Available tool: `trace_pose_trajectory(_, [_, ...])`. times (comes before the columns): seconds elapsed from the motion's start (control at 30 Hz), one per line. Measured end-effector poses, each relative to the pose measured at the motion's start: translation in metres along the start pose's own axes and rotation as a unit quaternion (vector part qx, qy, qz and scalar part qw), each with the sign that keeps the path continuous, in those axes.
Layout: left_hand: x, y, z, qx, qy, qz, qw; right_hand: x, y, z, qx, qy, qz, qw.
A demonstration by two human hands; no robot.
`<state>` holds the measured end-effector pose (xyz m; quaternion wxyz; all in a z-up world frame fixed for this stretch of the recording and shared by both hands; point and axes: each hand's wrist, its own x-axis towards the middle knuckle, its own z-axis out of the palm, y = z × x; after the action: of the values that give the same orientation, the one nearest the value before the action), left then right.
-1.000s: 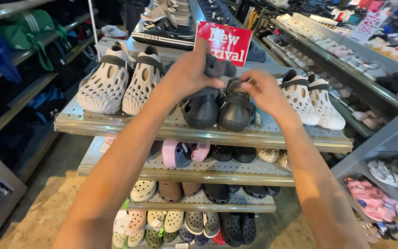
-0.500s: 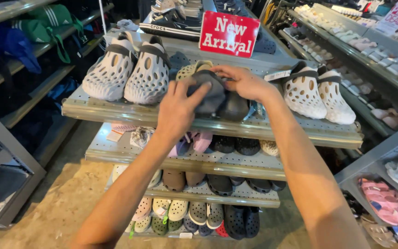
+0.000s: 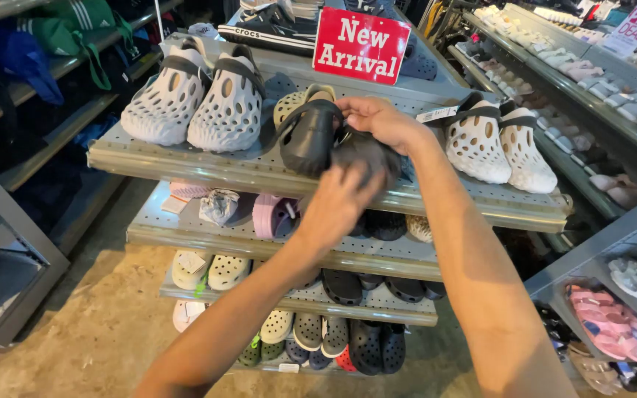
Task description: Inspecting shoes on retail shelves and wiping them clean with a cloth.
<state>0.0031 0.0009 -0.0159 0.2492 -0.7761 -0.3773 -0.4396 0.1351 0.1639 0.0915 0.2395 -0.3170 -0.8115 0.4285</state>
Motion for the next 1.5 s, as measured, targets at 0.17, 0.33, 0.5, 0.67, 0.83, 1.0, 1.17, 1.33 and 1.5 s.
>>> trace_pose_trajectory(0.17, [-0.005,0.006,-0.003,-0.069,-0.010,0.048,0.996,0.000,-0.003,0.000,-0.043,0.005,-0.016,0.999])
trace_pose_trajectory(0.33, [0.014,-0.001,-0.010,0.005,0.051,-0.017,0.999,0.013,0.015,-0.013,0.018,-0.080,-0.060,0.995])
trace_pose_trajectory(0.5, [-0.009,-0.006,-0.032,-0.123,0.022,-0.018,0.992,0.016,-0.019,-0.005,-0.176,-0.038,0.006,0.984])
trace_pose_trajectory(0.67, [-0.016,-0.038,-0.050,-0.144,0.139,-0.183,0.963,0.015,-0.062,0.036,-0.306,0.048,0.122,0.943])
trace_pose_trajectory(0.83, [-0.025,-0.068,-0.025,-0.234,0.200,-0.269,0.913,0.006,-0.064,0.064,-0.454,0.210,0.078,0.863])
trace_pose_trajectory(1.0, [-0.005,-0.083,-0.027,-0.312,0.218,-0.293,0.877,-0.005,-0.045,0.054,-0.427,0.324,0.003,0.844])
trace_pose_trajectory(1.17, [0.011,-0.082,-0.058,-0.351,0.286,-0.265,0.851,-0.066,-0.064,0.042,-0.288,0.404,-0.085,0.864])
trace_pose_trajectory(1.33, [0.011,-0.029,-0.120,-0.360,0.200,-0.109,0.905,-0.154,-0.080,0.059,-0.341,0.468,-0.158,0.800])
trace_pose_trajectory(1.5, [-0.005,-0.022,-0.133,-0.356,0.133,-0.153,0.912,-0.258,-0.075,0.126,-0.315,0.475,-0.133,0.811])
